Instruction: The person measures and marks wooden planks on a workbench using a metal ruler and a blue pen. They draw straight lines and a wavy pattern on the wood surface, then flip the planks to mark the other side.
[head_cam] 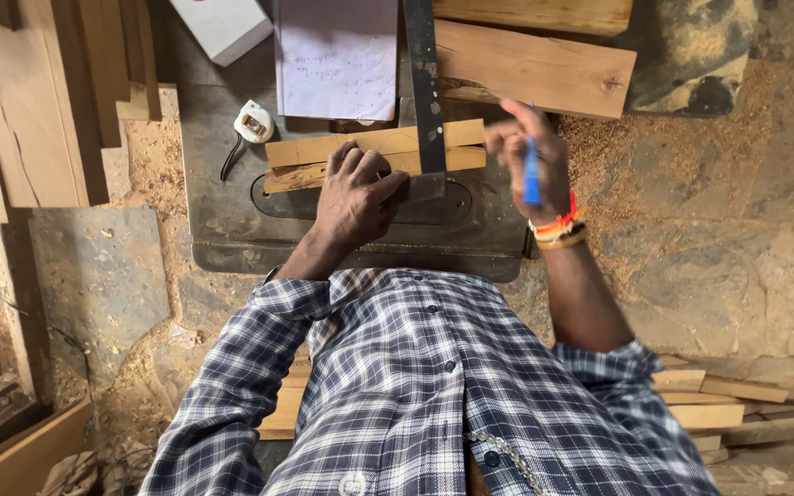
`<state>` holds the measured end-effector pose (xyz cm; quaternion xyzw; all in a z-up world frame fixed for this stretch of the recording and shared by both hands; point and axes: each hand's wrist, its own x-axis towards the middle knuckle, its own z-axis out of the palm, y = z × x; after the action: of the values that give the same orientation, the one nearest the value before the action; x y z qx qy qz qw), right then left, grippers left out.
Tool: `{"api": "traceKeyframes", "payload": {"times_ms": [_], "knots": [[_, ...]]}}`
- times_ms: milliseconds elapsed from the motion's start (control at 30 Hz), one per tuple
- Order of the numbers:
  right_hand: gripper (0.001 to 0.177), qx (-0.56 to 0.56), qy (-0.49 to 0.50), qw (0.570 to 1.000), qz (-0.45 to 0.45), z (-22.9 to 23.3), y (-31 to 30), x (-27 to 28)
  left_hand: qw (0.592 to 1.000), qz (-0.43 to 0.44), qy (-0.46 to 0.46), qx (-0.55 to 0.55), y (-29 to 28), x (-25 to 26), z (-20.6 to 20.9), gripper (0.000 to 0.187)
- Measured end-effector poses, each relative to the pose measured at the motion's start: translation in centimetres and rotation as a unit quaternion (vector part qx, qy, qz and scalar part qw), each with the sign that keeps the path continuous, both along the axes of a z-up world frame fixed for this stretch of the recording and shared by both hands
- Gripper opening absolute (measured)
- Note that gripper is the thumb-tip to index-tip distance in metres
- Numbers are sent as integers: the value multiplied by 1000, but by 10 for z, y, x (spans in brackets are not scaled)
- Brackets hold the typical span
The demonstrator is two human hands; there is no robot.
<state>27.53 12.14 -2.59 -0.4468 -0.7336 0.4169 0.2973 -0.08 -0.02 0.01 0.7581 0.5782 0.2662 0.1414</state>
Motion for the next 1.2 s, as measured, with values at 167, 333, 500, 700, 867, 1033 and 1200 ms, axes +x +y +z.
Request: {"api": "traceKeyframes", "payload": {"times_ms": [167,333,500,700,867,1033,1200], "knots": [[35,2,-14,998,-66,0,-38,-10,1000,2,6,-7,2,-1,0,25],[14,111,9,992,-56,21,-45,-41,1000,1,6,-12,1,-1,-1,28],[17,153,-40,987,-32,45,-47,-52,1000,2,7,-16,0,-1,-2,29],[15,186,-56,981,-3,50,-49,-51,1000,2,3,-6,0,-1,-4,30],[14,164,-46,985,-7,53,-50,-44,1000,1,8,-19,0,-2,-5,33],[16,198,-46,979,-1,50,-50,-50,1000,0,6,-19,-1,-2,-6,31],[8,170,-58,983,32,53,-50,-40,1000,-3,4,-17,-1,-3,-7,35]]}}
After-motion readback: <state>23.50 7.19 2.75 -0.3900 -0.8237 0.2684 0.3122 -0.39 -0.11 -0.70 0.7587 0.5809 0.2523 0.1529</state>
